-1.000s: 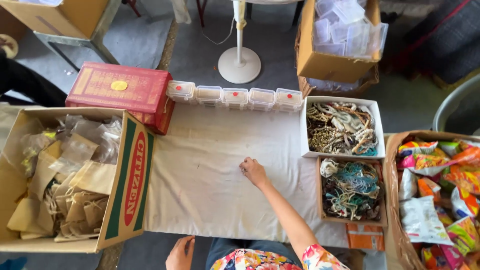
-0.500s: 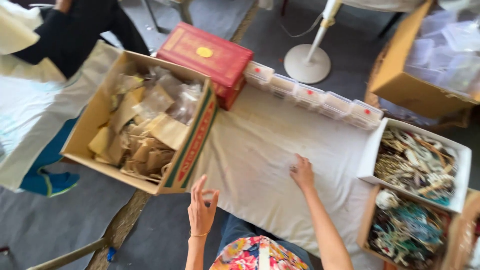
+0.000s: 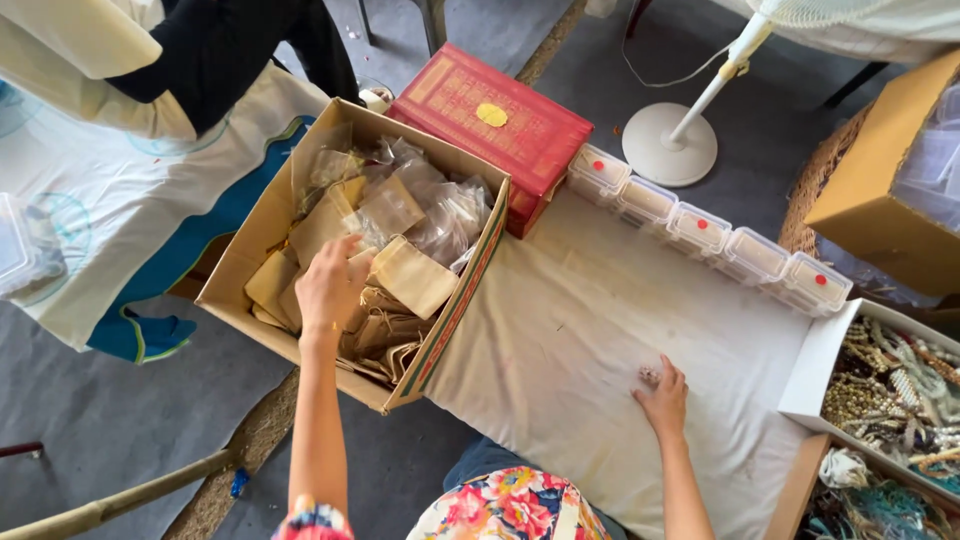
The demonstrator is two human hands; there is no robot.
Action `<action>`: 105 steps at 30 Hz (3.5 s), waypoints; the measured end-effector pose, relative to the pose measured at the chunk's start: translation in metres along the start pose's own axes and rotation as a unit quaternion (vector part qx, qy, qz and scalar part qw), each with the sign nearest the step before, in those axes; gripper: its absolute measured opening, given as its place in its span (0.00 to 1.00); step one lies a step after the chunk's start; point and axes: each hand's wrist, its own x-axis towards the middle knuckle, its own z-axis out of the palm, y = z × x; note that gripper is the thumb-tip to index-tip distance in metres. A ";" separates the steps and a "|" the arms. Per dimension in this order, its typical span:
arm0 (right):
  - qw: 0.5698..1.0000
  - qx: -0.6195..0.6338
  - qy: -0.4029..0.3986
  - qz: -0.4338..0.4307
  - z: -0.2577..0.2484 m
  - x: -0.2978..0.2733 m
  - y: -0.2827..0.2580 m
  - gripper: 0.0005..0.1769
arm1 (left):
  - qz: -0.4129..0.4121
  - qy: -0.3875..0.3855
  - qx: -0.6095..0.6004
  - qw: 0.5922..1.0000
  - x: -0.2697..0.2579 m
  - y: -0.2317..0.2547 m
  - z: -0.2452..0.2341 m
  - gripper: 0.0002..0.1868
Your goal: The recorder is seen putting small items into plastic bags and placing them into a small fabric pouch.
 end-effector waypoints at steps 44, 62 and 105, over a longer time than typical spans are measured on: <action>0.738 0.628 -0.072 0.236 -0.050 -0.058 -0.053 0.33 | 0.406 -0.199 -0.134 0.882 -0.245 0.215 0.258 0.07; 0.786 0.590 0.041 0.180 -0.040 -0.041 -0.068 0.15 | 0.123 -0.333 -0.319 0.879 -0.236 0.182 0.331 0.12; 0.931 0.289 0.145 0.172 -0.104 -0.074 -0.067 0.10 | 0.278 -0.301 -0.138 0.902 -0.277 0.190 0.288 0.20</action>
